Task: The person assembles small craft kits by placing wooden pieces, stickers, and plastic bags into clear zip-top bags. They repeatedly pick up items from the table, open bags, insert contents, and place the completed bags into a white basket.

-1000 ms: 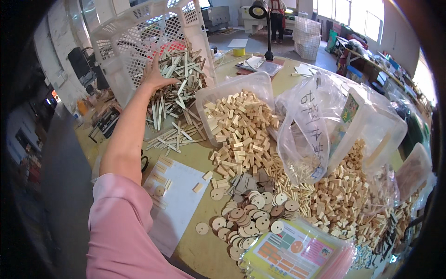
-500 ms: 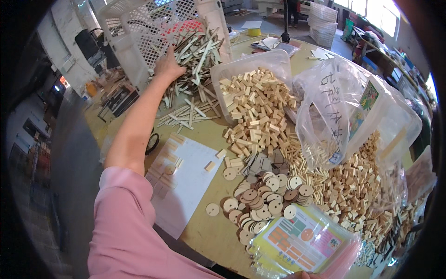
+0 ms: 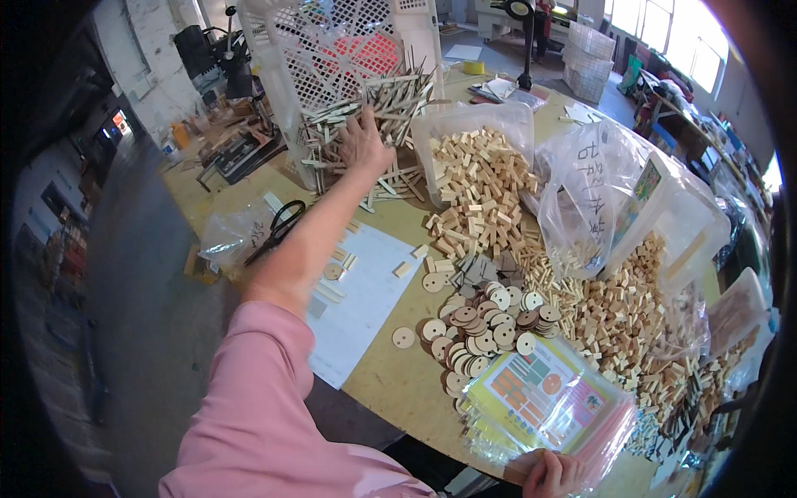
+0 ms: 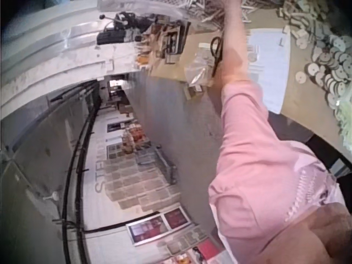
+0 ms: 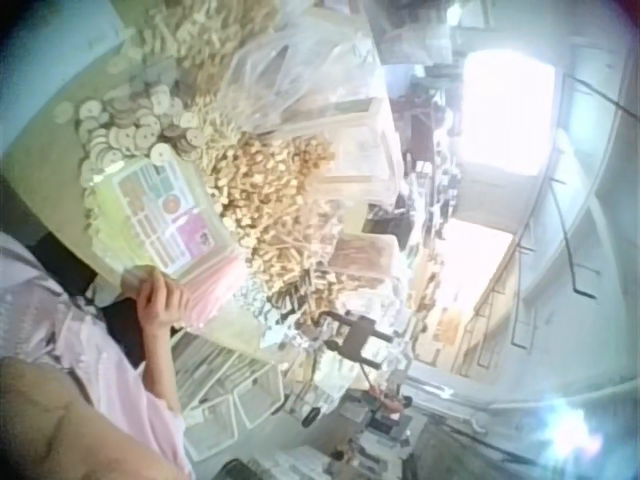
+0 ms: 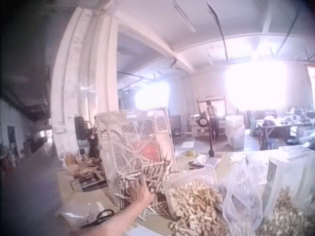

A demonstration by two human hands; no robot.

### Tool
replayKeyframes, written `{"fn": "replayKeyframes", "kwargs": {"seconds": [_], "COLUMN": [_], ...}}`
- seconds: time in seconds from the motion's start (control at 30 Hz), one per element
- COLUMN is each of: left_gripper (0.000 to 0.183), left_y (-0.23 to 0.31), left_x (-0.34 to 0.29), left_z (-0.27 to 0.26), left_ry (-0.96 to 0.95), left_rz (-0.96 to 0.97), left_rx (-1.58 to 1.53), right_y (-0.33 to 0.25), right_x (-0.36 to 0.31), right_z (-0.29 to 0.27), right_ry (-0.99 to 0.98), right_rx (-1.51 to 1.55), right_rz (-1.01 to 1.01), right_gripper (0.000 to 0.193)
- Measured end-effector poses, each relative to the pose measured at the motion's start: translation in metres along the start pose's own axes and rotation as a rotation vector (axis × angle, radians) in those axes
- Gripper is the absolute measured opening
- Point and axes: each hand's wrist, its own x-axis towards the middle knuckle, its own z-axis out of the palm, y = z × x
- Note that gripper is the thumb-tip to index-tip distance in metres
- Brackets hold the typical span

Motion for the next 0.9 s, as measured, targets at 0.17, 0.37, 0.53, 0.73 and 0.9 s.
{"fn": "replayKeyframes", "kwargs": {"seconds": [0.17,0.37,0.53,0.73,0.9], "left_gripper": [0.108,0.096,0.073,0.067,0.048], "left_y": [0.013,-0.022,-0.113,-0.163,-0.149], "left_x": [-0.024,-0.004,0.074,0.148,0.146], "left_z": [-0.012,-0.061,-0.072,-0.093,-0.096], "left_ry": [-0.148,-0.296,0.632,0.135,0.098], "left_rz": [-0.013,0.147,0.067,-0.381,-0.367], "left_rx": [-0.126,-0.246,-0.114,-0.775,-0.614], "right_y": [0.000,0.000,-0.003,-0.003,-0.002], "right_x": [0.000,-0.002,0.001,0.004,0.000], "right_z": [-0.002,-0.001,-0.001,-0.003,-0.003], "right_ry": [0.008,0.015,0.012,-0.012,-0.030], "right_rx": [-0.008,-0.008,-0.010,0.009,0.002], "right_rz": [-0.008,0.004,0.012,0.021,0.031], "right_gripper": [0.013,0.012,0.011,0.013,0.015]}}
